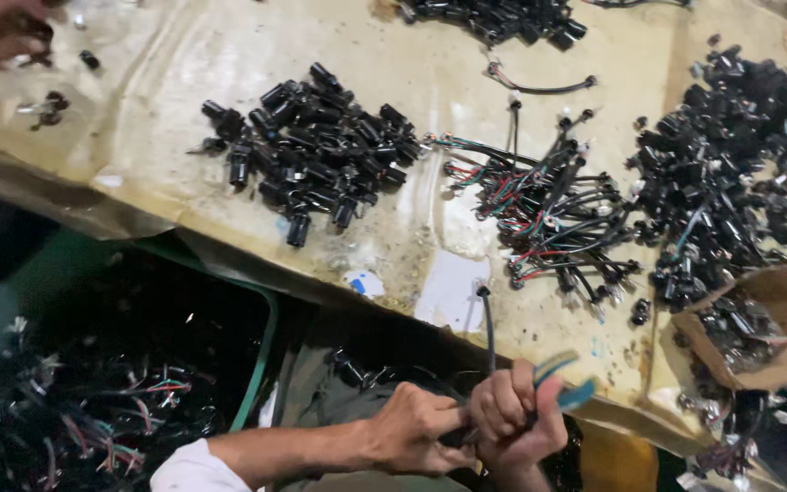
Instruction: The person repeatedly picks up black cylindrical components and wire harnesses from a table, uses pliers to strip or adjust the wires, and then inserts the wires into the components. The assembled units are placed into a green bin below the table.
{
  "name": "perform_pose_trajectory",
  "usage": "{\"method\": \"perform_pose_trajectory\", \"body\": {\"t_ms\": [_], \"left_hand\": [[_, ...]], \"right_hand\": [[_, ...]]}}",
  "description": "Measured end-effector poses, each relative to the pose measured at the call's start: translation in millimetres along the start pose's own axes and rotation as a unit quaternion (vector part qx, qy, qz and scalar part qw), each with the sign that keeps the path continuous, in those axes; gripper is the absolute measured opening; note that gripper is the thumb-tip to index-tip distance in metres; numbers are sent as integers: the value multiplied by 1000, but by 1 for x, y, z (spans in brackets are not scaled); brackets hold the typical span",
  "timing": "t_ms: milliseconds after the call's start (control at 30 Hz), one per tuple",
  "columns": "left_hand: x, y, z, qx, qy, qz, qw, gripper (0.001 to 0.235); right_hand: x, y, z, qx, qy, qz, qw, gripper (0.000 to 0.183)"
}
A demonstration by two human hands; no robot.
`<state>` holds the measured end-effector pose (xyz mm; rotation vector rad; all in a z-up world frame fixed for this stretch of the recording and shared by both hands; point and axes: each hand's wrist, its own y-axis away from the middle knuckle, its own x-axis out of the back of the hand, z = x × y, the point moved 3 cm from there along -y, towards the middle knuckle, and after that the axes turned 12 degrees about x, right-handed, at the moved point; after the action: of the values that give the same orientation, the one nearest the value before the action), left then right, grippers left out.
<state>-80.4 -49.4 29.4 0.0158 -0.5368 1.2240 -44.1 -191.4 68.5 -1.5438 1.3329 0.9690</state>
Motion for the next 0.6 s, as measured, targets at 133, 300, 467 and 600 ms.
{"method": "perform_pose_trajectory", "body": {"t_ms": [133,300,467,600], "left_hand": [[3,-15,7,27,19,0,999,29],[60,-29,19,-28,86,-29,995,26],[87,5,-22,10,100,-218,971,35],[60,23,-62,64,-189,-310,930,54]], "right_hand": [[13,11,-7,15,166,-46,985,42],[37,-57,-58,37,318,-105,942,34],[53,-151,-87,170,828,-284,453,23],[77,-183,-70,76,880,-376,280,40]]}}
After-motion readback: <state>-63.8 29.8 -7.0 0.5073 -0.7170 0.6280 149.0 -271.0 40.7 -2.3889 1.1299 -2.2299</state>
